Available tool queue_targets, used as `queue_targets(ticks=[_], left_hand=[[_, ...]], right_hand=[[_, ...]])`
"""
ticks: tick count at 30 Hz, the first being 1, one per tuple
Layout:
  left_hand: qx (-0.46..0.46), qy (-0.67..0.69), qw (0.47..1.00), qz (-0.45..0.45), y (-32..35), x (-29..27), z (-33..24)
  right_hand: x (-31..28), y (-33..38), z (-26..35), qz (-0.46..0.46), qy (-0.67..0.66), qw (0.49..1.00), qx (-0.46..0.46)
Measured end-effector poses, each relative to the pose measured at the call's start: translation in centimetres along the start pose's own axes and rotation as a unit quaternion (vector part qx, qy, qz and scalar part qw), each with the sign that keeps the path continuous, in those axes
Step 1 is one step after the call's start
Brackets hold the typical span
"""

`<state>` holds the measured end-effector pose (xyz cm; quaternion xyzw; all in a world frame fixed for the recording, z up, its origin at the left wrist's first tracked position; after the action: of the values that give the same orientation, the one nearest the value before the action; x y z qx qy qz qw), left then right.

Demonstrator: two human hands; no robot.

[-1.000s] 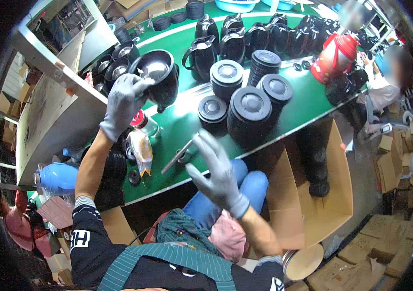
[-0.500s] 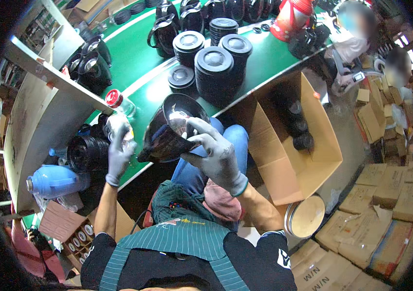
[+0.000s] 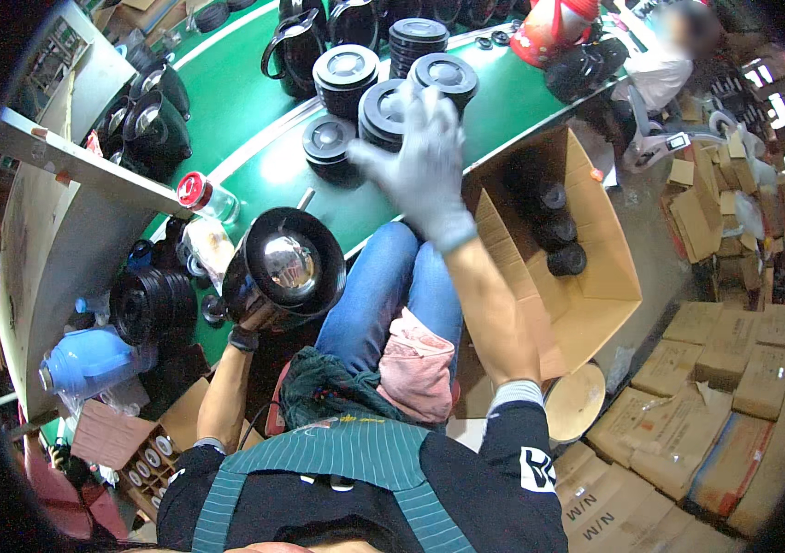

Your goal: The person sits on the floor at a low green table and repeatedly picks up black ceramic pots and gray lids. They place each lid onto a pot, rotate the assembly to check fit, and set the completed unit aside on the table. The process continues with multiple pots and lids.

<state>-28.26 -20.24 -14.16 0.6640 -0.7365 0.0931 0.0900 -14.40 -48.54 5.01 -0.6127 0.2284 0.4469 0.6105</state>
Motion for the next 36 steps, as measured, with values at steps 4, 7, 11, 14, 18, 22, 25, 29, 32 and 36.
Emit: queue_targets(ticks=[4, 7, 11, 14, 18, 22, 25, 29, 32, 36], left_hand=[[-0.015, 0.001, 1.0, 0.004, 0.0, 0.0, 0.6], [-0.024, 0.001, 1.0, 0.0, 0.0, -0.3, 1.0], [-0.024, 0.013, 0.999, 0.018, -0.6, 1.3, 1.3], [-0.016, 0.015, 0.999, 0.04, -0.9, 3.0, 0.4], [-0.025, 0.01, 0.995, 0.1, -0.9, 5.7, -1.4], [-0.047, -0.004, 0.985, 0.166, -0.8, 7.8, -3.2], [-0.062, -0.013, 0.978, 0.198, -0.7, 9.0, -3.8], [-0.066, -0.018, 0.976, 0.209, -0.6, 9.6, -4.4], [-0.057, -0.016, 0.98, 0.188, -0.2, 8.8, -4.4], [-0.015, -0.016, 0.993, 0.118, 0.3, 7.2, -4.7]], right_hand=[[8.6, -3.1, -3.9, 0.119, 0.101, 0.984, 0.082], [7.5, -2.0, -3.5, 0.017, 0.047, 0.995, 0.085], [0.9, 3.8, 1.9, 0.036, -0.253, 0.966, -0.029], [-0.2, 10.3, 5.5, 0.133, -0.353, 0.92, -0.106], [-1.9, 14.2, 4.9, 0.109, -0.358, 0.921, -0.109], [-4.7, 16.2, 4.4, 0.04, -0.341, 0.93, -0.129], [-6.3, 17.6, 4.1, 0.033, -0.316, 0.937, -0.146], [-7.5, 18.7, 3.3, 0.019, -0.337, 0.934, -0.116], [-6.6, 19.8, 2.1, 0.094, -0.425, 0.9, -0.025], [-2.2, 22.9, -0.6, 0.251, -0.624, 0.697, 0.248]])
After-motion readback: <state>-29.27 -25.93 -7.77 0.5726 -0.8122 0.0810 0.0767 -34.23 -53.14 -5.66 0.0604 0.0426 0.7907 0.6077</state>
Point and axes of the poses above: each hand's wrist, its own y-axis away from the middle knuckle, its own x-axis out of the palm, z = x × y, the point moved 10 cm from there along -y, towards the middle knuckle, and after that the axes turned 15 degrees about y, right-handed, at the moved point
